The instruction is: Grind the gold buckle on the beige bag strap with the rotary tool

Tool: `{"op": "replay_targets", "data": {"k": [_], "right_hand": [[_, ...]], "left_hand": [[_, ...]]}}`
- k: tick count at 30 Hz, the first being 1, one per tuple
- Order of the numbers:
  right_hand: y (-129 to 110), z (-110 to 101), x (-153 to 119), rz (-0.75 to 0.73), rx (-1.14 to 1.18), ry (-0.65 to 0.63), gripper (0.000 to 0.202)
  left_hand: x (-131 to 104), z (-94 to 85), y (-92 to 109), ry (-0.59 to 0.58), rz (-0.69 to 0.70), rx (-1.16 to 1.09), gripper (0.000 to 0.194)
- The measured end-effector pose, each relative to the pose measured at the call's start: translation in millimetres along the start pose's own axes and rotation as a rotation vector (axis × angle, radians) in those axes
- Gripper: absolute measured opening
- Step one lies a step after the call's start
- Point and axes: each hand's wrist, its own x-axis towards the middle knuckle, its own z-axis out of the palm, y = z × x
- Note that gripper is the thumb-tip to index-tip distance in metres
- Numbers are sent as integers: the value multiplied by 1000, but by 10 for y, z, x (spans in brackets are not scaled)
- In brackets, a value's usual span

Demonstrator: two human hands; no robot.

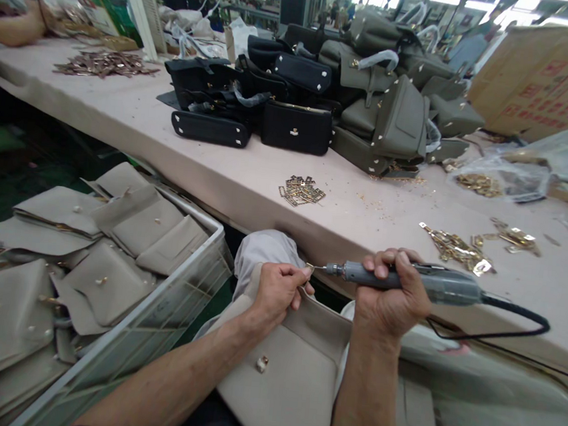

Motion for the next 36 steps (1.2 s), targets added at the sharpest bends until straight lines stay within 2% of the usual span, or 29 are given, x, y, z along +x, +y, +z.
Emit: {"op": "replay_targets", "data": {"k": [13,36], "right_hand": [[37,68,-86,-12,-81,-67,26],[69,188,-165,-107,-178,-59,18]], "left_hand": [[-4,-4,-11,2,-4,33,29],[4,-22,-88,15,42,103,31]]}}
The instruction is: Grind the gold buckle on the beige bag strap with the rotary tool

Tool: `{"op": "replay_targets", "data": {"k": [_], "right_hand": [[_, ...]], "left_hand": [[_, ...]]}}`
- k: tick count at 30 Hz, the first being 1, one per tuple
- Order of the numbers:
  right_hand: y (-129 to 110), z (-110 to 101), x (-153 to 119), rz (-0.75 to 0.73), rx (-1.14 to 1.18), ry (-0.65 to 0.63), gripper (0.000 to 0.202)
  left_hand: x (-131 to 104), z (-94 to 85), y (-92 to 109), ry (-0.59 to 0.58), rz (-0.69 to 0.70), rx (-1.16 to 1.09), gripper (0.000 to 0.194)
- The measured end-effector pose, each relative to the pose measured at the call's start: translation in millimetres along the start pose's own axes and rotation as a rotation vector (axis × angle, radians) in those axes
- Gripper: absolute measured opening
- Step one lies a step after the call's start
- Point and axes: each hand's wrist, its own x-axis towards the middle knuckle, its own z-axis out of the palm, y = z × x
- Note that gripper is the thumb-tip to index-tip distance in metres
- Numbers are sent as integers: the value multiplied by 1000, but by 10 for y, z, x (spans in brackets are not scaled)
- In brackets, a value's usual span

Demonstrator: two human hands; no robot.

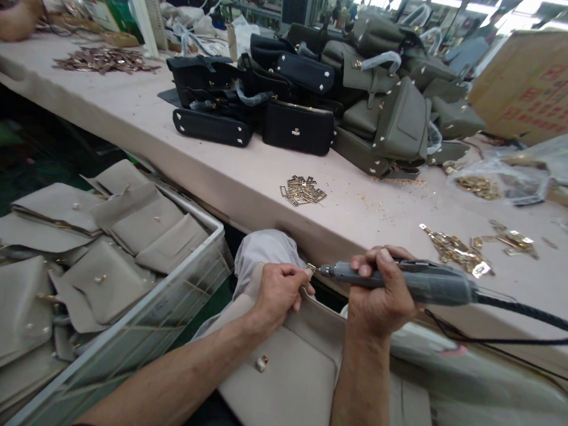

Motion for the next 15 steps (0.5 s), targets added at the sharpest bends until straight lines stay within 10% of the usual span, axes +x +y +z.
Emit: {"op": "replay_targets", "data": {"k": [15], "right_hand": [[-16,169,-117,-113,-111,-166,8]], "left_hand": [[5,-5,4,-36,-16,3,29]]}}
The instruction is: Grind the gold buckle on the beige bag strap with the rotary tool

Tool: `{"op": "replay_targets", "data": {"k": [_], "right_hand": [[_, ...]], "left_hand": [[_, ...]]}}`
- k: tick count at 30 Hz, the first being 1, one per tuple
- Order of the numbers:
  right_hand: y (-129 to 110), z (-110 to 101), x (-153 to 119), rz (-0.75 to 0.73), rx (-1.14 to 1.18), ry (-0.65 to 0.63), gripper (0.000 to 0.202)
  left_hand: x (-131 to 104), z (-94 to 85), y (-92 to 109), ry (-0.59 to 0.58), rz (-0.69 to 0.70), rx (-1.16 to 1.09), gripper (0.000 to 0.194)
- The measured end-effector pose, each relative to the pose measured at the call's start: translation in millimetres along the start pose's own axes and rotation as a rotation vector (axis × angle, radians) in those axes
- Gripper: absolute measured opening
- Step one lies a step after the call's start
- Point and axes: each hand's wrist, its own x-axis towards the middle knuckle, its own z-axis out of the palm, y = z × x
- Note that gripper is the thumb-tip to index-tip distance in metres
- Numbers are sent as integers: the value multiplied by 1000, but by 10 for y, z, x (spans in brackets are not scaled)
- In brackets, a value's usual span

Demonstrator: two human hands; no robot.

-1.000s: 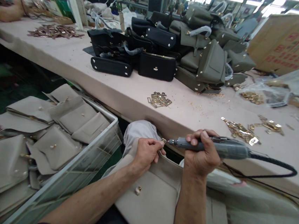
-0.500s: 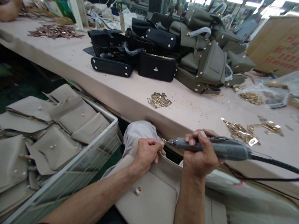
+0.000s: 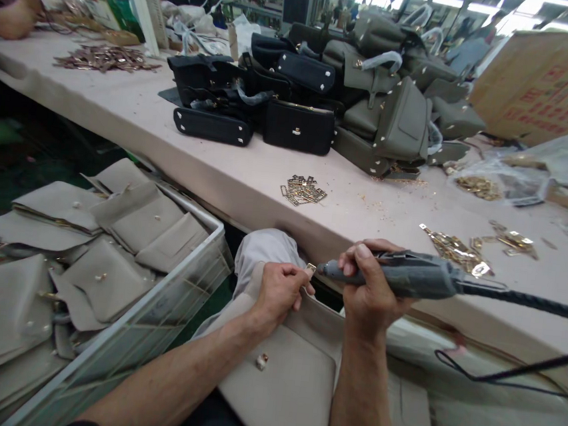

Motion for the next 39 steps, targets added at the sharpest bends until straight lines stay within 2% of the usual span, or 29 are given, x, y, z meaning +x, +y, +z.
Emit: {"op": "replay_targets", "data": {"k": [4,10,17,27,31,35,39], "right_hand": [[13,9,38,18,-7,-61,12],[19,31,104,110,-67,-266,16],[41,84,128,181,-82,-375,15],[17,202,53,165,-125,-342,18],[57,228,-41,121,-150,-251,17],[68,179,-83,96,-152,-219,17],[-115,53,51,88,-24,-193,14]], "left_hand": [[-31,-21,24,-33,25,-45,25],[-76,-32,38,-69,26,-52,24],[-104,-56,11,-91,26,-87,27],[-136,-56,-54,-83,54,-14,32],[-133,-54,-103,-58,74,-3,31],[-127,-49,-114,-57,103,4,30],[-119,-31,-92,-40,135,-22,27]]}}
